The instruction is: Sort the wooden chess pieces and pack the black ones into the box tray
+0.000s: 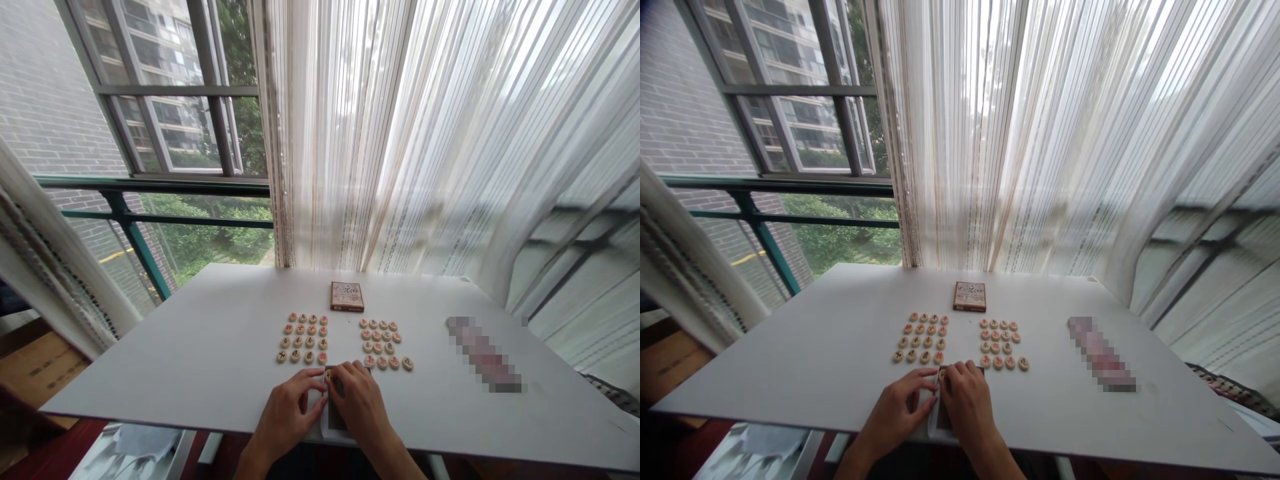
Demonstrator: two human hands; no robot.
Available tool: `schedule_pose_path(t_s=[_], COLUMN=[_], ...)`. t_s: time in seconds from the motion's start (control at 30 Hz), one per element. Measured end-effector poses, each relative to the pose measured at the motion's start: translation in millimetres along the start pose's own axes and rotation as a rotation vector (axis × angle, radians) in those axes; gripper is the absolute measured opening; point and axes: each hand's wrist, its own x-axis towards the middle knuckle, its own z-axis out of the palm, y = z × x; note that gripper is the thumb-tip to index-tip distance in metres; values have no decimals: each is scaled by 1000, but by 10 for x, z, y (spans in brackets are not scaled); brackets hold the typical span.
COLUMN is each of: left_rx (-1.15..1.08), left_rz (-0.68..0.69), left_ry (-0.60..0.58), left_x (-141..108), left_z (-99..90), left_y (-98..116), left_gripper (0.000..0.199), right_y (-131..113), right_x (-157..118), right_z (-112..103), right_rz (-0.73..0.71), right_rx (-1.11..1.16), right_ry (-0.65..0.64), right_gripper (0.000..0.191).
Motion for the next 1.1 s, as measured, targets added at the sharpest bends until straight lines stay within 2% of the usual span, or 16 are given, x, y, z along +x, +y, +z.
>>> schedule_pose_path(t_s=[0.3,0.53,0.73,0.93,1.1], left_rx=[-9,19,14,5,7], left_rz=[-25,23,-1,-32,-31], left_ry=[-17,11,-4,-23,-11], left_x=[-11,1,-2,-4,-3], left_z=[4,0,-15,-17,-5], left_y=[-5,-17,20,41,29], left_gripper=[13,14,14,13,14], right_y=[31,39,18,189,593], right_x=[-23,-18,-23,-72,-170], right_z=[-23,6,-20,-260,-577], right_rz=[18,18,16,35,22], right_rx=[-6,27,33,99,201], right_ry=[-42,-51,-38,55,80], right_gripper=[15,18,16,7,21])
